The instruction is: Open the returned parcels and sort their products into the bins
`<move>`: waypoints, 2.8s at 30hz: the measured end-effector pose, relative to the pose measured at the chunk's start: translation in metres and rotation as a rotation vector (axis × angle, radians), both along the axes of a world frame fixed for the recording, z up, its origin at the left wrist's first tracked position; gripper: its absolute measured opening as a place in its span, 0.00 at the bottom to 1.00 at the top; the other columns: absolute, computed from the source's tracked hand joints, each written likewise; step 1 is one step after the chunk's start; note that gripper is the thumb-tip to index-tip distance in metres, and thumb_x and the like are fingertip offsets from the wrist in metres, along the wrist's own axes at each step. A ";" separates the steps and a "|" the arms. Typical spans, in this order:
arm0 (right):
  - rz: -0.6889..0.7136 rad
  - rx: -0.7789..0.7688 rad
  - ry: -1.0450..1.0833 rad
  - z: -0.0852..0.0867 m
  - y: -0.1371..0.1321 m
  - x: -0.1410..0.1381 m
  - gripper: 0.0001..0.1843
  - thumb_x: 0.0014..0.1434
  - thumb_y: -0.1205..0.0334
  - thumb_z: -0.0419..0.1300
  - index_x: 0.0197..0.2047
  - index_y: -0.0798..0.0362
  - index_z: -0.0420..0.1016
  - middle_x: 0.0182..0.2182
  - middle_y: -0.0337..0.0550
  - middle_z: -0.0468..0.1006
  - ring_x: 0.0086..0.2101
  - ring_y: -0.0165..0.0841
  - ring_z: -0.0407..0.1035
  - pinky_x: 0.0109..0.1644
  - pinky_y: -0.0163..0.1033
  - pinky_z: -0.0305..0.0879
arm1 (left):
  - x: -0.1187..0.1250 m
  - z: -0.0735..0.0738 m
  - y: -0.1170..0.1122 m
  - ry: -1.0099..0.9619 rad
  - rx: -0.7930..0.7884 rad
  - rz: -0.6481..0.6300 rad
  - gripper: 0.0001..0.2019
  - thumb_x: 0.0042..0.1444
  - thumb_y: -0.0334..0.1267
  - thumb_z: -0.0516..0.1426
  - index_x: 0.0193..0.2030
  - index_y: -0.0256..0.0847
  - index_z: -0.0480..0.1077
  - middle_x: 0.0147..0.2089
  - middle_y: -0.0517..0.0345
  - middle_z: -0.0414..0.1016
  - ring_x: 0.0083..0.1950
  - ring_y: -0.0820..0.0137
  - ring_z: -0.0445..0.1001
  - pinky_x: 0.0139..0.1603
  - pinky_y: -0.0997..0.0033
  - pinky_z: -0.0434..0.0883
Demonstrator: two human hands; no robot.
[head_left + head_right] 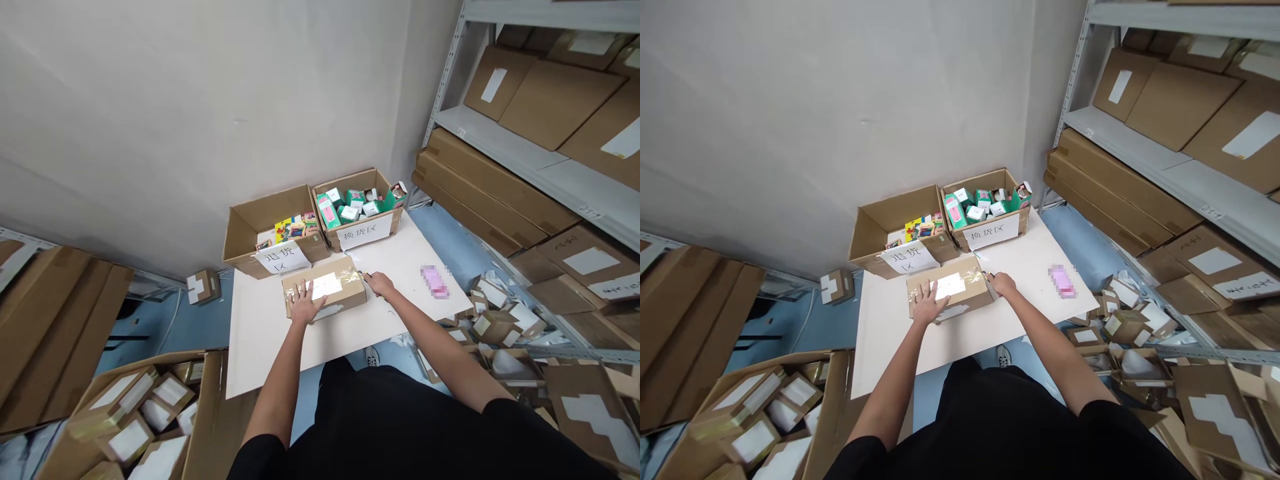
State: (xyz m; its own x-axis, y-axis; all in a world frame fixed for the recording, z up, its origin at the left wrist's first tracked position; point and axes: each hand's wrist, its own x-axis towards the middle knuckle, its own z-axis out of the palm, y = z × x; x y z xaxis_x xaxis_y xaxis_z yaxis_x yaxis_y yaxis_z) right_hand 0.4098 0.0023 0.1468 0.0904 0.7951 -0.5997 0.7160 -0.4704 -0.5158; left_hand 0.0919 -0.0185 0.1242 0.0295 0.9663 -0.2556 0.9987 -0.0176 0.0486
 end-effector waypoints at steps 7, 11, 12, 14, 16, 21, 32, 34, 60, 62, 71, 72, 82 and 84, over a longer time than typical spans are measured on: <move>-0.023 -0.019 0.070 -0.007 -0.029 0.017 0.33 0.74 0.38 0.47 0.27 0.52 0.72 0.17 0.43 0.75 0.19 0.34 0.72 0.31 0.37 0.62 | 0.002 0.000 -0.002 -0.007 0.000 -0.001 0.44 0.66 0.71 0.43 0.83 0.51 0.46 0.85 0.58 0.36 0.84 0.46 0.34 0.80 0.39 0.43; -0.273 0.095 0.139 -0.009 -0.036 0.018 0.34 0.74 0.34 0.42 0.34 0.51 0.72 0.25 0.44 0.80 0.24 0.34 0.76 0.33 0.36 0.65 | 0.005 0.012 0.006 -0.006 0.011 -0.034 0.45 0.65 0.71 0.46 0.81 0.48 0.52 0.84 0.50 0.44 0.83 0.41 0.40 0.78 0.37 0.46; -0.303 0.124 0.136 -0.010 -0.038 0.012 0.32 0.72 0.32 0.44 0.37 0.51 0.72 0.28 0.45 0.82 0.27 0.36 0.78 0.34 0.36 0.66 | 0.005 0.016 0.012 -0.017 0.023 -0.059 0.44 0.65 0.70 0.46 0.80 0.47 0.54 0.83 0.47 0.49 0.82 0.41 0.44 0.78 0.38 0.49; -0.289 0.155 0.110 -0.016 -0.042 -0.006 0.29 0.67 0.30 0.54 0.46 0.49 0.72 0.38 0.48 0.84 0.37 0.41 0.81 0.39 0.38 0.69 | 0.002 0.025 0.029 -0.049 0.056 -0.114 0.38 0.69 0.65 0.45 0.78 0.48 0.59 0.80 0.46 0.56 0.80 0.45 0.51 0.76 0.43 0.54; -0.246 0.167 0.062 -0.025 -0.044 -0.026 0.33 0.59 0.30 0.63 0.53 0.49 0.69 0.47 0.53 0.84 0.46 0.47 0.80 0.44 0.41 0.71 | -0.006 0.032 0.047 -0.060 0.051 -0.138 0.33 0.72 0.59 0.43 0.78 0.49 0.59 0.80 0.47 0.57 0.80 0.48 0.51 0.76 0.45 0.54; -0.298 0.152 0.127 -0.048 -0.025 -0.039 0.42 0.50 0.34 0.72 0.58 0.50 0.66 0.51 0.54 0.82 0.50 0.48 0.79 0.48 0.44 0.74 | -0.019 0.034 0.054 -0.039 -0.042 -0.074 0.33 0.74 0.55 0.40 0.81 0.48 0.50 0.83 0.47 0.50 0.82 0.49 0.45 0.77 0.41 0.48; -0.290 0.314 -0.027 0.001 0.103 -0.074 0.37 0.57 0.43 0.70 0.63 0.52 0.66 0.53 0.56 0.82 0.53 0.49 0.77 0.54 0.45 0.73 | -0.001 0.042 -0.014 -0.204 -0.050 -0.065 0.24 0.74 0.50 0.45 0.57 0.49 0.79 0.59 0.50 0.78 0.57 0.59 0.78 0.53 0.63 0.74; -0.336 0.357 0.006 0.000 0.092 -0.074 0.34 0.61 0.43 0.66 0.63 0.52 0.66 0.53 0.54 0.82 0.52 0.47 0.78 0.53 0.42 0.73 | 0.007 0.045 0.006 -0.206 0.048 -0.094 0.21 0.73 0.46 0.47 0.61 0.49 0.77 0.65 0.50 0.75 0.64 0.59 0.74 0.57 0.63 0.74; 0.136 0.332 -0.133 -0.008 0.044 -0.085 0.35 0.54 0.40 0.74 0.56 0.47 0.68 0.52 0.49 0.81 0.53 0.46 0.77 0.50 0.41 0.69 | -0.008 0.009 -0.051 -0.022 0.030 0.215 0.34 0.72 0.57 0.41 0.79 0.48 0.58 0.81 0.42 0.54 0.77 0.40 0.54 0.69 0.32 0.59; 0.185 0.360 -0.158 0.000 0.060 -0.093 0.35 0.54 0.42 0.75 0.57 0.48 0.68 0.54 0.51 0.80 0.55 0.46 0.75 0.53 0.42 0.68 | -0.009 0.015 -0.054 -0.042 0.075 0.245 0.34 0.72 0.57 0.42 0.78 0.46 0.59 0.79 0.40 0.57 0.76 0.41 0.57 0.70 0.33 0.58; -0.152 0.353 0.059 0.004 0.045 -0.062 0.17 0.76 0.47 0.46 0.56 0.48 0.67 0.38 0.43 0.82 0.36 0.36 0.80 0.42 0.36 0.71 | -0.007 0.016 -0.004 -0.216 0.111 -0.152 0.34 0.71 0.57 0.46 0.81 0.52 0.53 0.84 0.61 0.47 0.84 0.54 0.37 0.81 0.48 0.45; -0.182 0.324 0.136 -0.001 0.034 -0.053 0.16 0.76 0.48 0.46 0.55 0.47 0.66 0.33 0.39 0.81 0.30 0.34 0.78 0.38 0.34 0.70 | -0.003 0.012 -0.001 -0.210 0.112 -0.154 0.35 0.71 0.57 0.45 0.81 0.53 0.52 0.83 0.61 0.47 0.85 0.54 0.37 0.82 0.48 0.43; -0.193 0.123 0.362 -0.021 -0.022 -0.019 0.13 0.73 0.51 0.52 0.37 0.48 0.65 0.15 0.28 0.68 0.14 0.30 0.67 0.24 0.31 0.62 | 0.051 -0.008 -0.015 -0.155 0.154 0.040 0.36 0.73 0.57 0.41 0.82 0.46 0.48 0.84 0.55 0.44 0.84 0.51 0.35 0.82 0.42 0.41; -0.187 0.132 0.373 -0.017 -0.019 -0.020 0.14 0.73 0.49 0.53 0.37 0.48 0.65 0.15 0.28 0.67 0.14 0.30 0.65 0.24 0.31 0.62 | 0.051 -0.009 -0.016 -0.157 0.150 0.039 0.36 0.73 0.57 0.41 0.82 0.46 0.48 0.84 0.56 0.44 0.84 0.51 0.35 0.82 0.43 0.42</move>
